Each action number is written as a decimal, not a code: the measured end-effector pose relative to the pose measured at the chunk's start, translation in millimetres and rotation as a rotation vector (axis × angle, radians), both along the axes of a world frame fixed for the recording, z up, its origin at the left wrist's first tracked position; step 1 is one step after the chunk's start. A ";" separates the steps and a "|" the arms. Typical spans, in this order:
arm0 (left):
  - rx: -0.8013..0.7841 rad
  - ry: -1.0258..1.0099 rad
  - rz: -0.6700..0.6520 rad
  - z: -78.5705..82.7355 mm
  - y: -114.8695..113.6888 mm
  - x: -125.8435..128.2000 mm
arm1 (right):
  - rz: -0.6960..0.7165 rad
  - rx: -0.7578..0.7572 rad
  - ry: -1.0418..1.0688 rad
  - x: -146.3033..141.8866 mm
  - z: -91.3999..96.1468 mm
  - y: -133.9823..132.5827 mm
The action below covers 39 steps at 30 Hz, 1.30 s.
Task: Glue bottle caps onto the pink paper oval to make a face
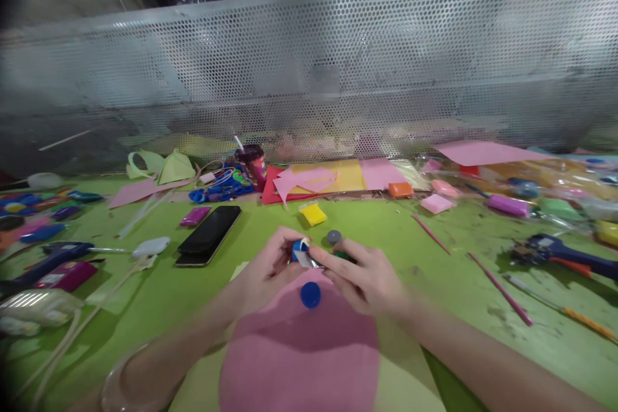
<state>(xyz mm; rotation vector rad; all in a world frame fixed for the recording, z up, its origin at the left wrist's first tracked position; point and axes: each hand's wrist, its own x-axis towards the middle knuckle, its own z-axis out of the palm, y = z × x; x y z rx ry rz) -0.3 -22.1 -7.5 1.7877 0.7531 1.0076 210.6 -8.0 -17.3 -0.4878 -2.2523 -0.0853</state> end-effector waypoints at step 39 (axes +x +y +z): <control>0.337 0.054 0.125 -1.6 -6.5 -1.3 | 0.007 0.077 0.053 -4.0 -5.8 -3.9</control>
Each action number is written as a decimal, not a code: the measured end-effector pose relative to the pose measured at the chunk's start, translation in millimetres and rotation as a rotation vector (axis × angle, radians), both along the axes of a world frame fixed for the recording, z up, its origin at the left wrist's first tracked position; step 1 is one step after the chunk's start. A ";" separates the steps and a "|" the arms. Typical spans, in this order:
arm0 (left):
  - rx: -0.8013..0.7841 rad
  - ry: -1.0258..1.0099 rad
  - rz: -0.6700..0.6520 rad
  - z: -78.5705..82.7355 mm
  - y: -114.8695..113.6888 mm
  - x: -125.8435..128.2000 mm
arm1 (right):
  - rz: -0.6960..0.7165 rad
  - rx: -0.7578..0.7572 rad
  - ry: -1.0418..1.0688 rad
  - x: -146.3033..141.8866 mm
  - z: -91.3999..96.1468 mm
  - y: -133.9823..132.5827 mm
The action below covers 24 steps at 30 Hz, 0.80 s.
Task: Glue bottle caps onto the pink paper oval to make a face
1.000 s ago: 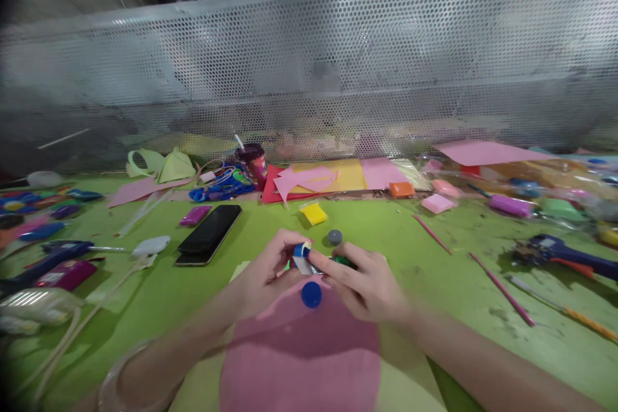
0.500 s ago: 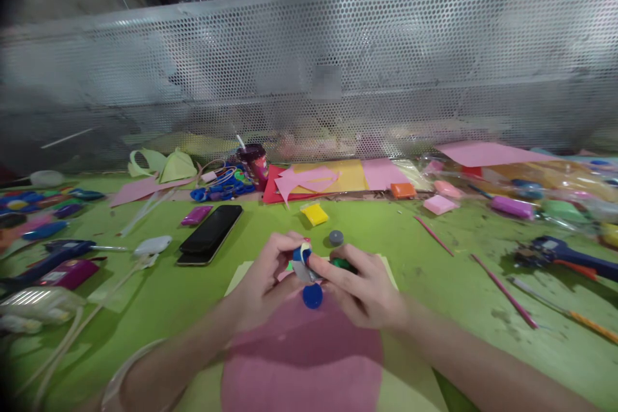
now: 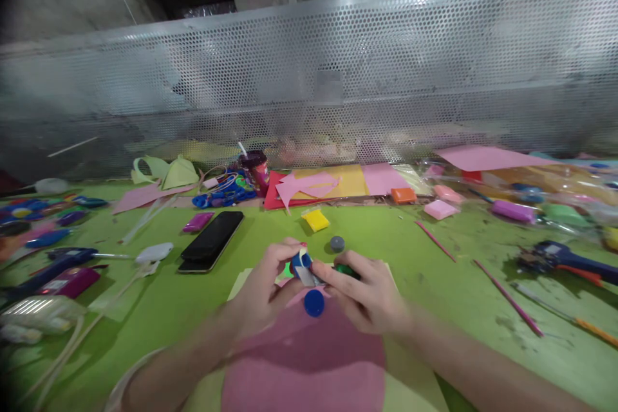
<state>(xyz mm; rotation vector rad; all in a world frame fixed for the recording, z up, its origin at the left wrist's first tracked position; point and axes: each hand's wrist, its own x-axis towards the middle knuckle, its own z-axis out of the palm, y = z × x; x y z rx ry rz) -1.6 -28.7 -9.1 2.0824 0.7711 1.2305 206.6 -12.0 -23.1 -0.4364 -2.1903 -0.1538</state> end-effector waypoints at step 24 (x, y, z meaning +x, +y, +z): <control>0.048 -0.166 0.112 -16.4 18.2 2.4 | 0.004 -0.397 0.761 2.0 3.5 4.5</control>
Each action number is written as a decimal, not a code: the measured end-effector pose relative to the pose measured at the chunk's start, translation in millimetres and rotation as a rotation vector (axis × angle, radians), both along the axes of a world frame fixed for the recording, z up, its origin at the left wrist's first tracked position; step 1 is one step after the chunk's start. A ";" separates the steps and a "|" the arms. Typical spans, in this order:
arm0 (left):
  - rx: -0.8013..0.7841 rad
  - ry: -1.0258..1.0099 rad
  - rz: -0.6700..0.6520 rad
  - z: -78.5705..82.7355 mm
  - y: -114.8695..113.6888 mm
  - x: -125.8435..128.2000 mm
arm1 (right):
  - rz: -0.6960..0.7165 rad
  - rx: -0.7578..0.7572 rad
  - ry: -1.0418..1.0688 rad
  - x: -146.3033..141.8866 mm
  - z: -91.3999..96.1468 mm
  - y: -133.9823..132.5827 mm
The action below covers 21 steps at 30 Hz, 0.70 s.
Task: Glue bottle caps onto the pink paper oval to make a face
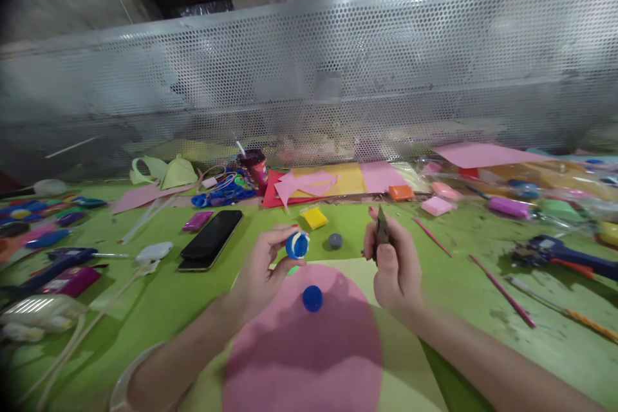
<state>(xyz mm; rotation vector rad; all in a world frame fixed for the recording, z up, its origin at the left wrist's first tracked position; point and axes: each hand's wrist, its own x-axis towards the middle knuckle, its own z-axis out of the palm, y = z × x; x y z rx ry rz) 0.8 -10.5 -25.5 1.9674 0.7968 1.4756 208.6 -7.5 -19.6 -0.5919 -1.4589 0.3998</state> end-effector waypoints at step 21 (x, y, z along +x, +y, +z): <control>-0.387 -0.215 -0.239 16.1 -7.0 10.2 | -0.246 0.018 -0.782 -5.1 10.8 -3.3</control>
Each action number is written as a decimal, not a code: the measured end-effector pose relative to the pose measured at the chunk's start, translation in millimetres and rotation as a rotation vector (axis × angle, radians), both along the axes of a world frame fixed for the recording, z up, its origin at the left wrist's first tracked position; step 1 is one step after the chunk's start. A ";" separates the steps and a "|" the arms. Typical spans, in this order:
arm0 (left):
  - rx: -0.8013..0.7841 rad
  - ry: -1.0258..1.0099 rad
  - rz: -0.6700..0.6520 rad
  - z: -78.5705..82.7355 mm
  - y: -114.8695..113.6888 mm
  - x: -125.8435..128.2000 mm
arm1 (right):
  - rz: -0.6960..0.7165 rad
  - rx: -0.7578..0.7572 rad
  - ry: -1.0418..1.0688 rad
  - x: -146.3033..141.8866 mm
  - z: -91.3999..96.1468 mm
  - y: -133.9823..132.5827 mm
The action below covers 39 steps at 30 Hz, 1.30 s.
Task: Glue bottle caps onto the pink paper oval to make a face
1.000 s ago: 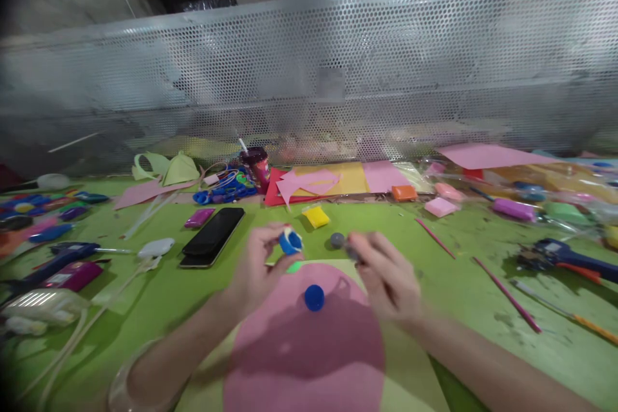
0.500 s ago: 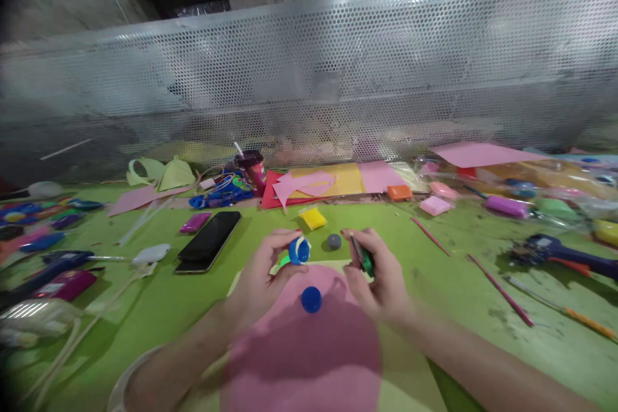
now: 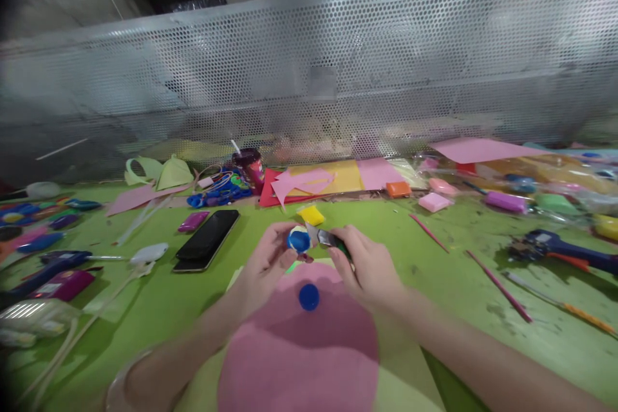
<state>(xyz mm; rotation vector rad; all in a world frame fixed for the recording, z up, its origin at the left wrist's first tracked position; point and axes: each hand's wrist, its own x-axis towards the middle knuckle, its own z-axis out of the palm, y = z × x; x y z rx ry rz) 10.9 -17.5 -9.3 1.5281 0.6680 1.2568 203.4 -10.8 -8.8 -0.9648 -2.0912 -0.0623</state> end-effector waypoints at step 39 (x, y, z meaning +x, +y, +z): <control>-0.004 -0.150 0.200 3.8 0.3 0.0 | 0.141 0.111 -0.162 3.6 0.6 1.1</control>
